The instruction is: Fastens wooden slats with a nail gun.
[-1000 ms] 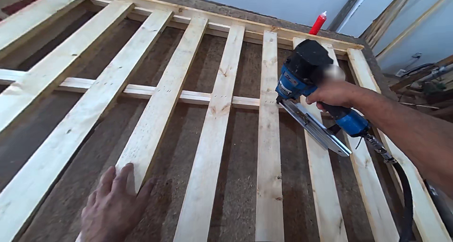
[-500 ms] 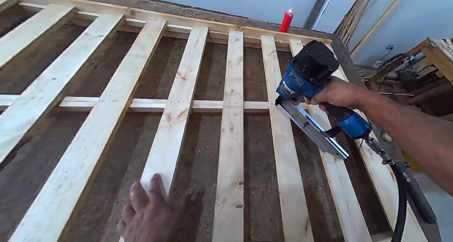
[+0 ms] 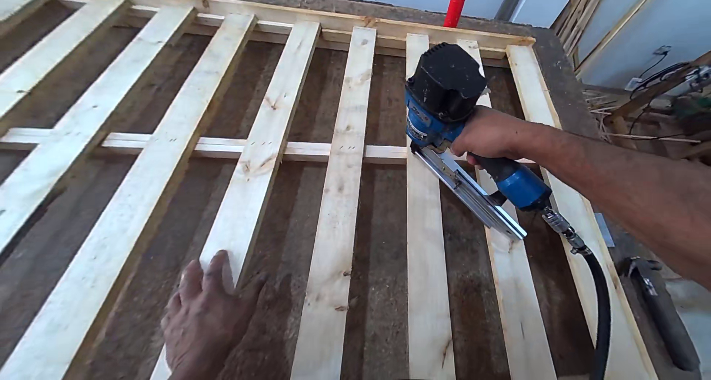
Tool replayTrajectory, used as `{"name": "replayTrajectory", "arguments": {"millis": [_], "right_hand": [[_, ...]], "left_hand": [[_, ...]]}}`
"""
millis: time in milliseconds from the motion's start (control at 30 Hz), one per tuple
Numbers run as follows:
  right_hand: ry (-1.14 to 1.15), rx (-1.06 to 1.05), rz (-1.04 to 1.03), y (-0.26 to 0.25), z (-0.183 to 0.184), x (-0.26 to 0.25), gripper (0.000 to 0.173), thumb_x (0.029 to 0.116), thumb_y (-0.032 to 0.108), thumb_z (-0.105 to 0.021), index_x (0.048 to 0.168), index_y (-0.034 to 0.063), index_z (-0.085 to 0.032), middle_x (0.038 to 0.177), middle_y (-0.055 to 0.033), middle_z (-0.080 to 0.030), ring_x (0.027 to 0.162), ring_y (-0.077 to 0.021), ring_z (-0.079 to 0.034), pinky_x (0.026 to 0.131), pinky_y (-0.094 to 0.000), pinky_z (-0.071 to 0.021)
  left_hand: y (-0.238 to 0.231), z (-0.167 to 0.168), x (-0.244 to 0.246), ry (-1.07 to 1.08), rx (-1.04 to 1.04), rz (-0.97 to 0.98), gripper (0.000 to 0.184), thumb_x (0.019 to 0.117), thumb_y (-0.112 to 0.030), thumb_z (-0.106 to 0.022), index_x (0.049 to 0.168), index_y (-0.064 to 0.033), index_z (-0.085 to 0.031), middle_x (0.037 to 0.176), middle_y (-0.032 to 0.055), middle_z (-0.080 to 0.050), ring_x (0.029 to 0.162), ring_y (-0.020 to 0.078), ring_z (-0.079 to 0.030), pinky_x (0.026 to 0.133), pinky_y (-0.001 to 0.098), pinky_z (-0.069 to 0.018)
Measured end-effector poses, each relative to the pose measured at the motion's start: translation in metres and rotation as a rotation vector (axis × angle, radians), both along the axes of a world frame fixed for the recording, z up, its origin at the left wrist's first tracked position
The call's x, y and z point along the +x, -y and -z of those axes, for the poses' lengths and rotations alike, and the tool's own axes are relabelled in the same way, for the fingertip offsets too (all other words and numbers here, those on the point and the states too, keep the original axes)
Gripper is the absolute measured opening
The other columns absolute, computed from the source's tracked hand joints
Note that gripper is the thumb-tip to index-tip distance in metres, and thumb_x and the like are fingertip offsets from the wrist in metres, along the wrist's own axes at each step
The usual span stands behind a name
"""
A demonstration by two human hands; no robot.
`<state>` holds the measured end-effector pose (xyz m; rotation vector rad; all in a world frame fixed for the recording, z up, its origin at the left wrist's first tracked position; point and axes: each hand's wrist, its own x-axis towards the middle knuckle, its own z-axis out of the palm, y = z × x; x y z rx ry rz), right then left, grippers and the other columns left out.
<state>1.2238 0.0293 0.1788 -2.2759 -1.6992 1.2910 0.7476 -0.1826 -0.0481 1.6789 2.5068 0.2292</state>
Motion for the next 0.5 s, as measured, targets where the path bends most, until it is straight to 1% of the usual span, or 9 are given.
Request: {"name": "replayTrajectory", "arguments": {"millis": [67,167,233,300,400,500], "right_hand": [[-0.041,0.003,0.005,-0.002,0.001,0.008,0.020,0.0885,0.008,-0.071,0.106,0.0021,-0.064,0.070,-0.0121,-0.066,0.050,-0.0188,-0.062,0.048,-0.0334,-0.0559],[-0.083,0.006,0.015,-0.002,0.002,0.017,0.027,0.0918,0.012,-0.071,0.116,0.0027,-0.061,0.070,-0.0140,-0.065,0.049,-0.0199,-0.062,0.048,-0.0336,-0.0565],[-0.061,-0.002,0.022,0.003,0.003,0.022,0.026,0.0917,0.013,-0.071,0.113,0.0026,-0.062,0.070,-0.0136,-0.065,0.050,-0.0199,-0.062,0.050,-0.0342,-0.0570],[-0.044,0.003,0.022,0.003,0.004,0.025,0.024,0.0902,0.012,-0.073,0.110,0.0022,-0.064,0.068,-0.0135,-0.064,0.050,-0.0205,-0.062,0.049,-0.0348,-0.0568],[-0.040,-0.001,0.031,0.002,0.002,0.028,0.027,0.0893,0.012,-0.074,0.113,0.0024,-0.064,0.070,-0.0141,-0.065,0.051,-0.0211,-0.062,0.050,-0.0354,-0.0573],[-0.048,0.002,0.047,0.004,0.000,0.032,0.028,0.0915,0.012,-0.073,0.116,0.0028,-0.062,0.072,-0.0151,-0.066,0.051,-0.0210,-0.063,0.050,-0.0346,-0.0579]], "left_hand": [[-0.001,0.000,0.000,-0.002,0.004,-0.002,0.091,0.0805,-0.071,-0.063,0.157,-0.0278,-0.040,0.166,0.0170,-0.030,0.140,0.0525,-0.041,0.103,0.0750,-0.0378],[-0.002,0.002,-0.001,-0.005,0.012,-0.001,0.091,0.0801,-0.073,-0.062,0.157,-0.0275,-0.042,0.165,0.0177,-0.031,0.140,0.0526,-0.041,0.104,0.0743,-0.0372],[-0.001,0.002,-0.002,0.013,0.003,-0.004,0.089,0.0809,-0.069,-0.066,0.156,-0.0279,-0.043,0.165,0.0182,-0.030,0.142,0.0522,-0.039,0.106,0.0744,-0.0353],[0.000,0.002,-0.002,0.014,0.007,-0.009,0.088,0.0813,-0.068,-0.067,0.156,-0.0279,-0.043,0.165,0.0186,-0.030,0.141,0.0525,-0.039,0.105,0.0746,-0.0357],[0.001,0.002,-0.002,0.015,0.019,0.007,0.091,0.0802,-0.073,-0.064,0.156,-0.0275,-0.043,0.165,0.0186,-0.031,0.141,0.0521,-0.040,0.105,0.0742,-0.0359],[0.000,0.005,-0.004,0.009,0.035,0.015,0.093,0.0790,-0.077,-0.059,0.156,-0.0284,-0.043,0.165,0.0186,-0.032,0.141,0.0517,-0.040,0.105,0.0740,-0.0364]]}}
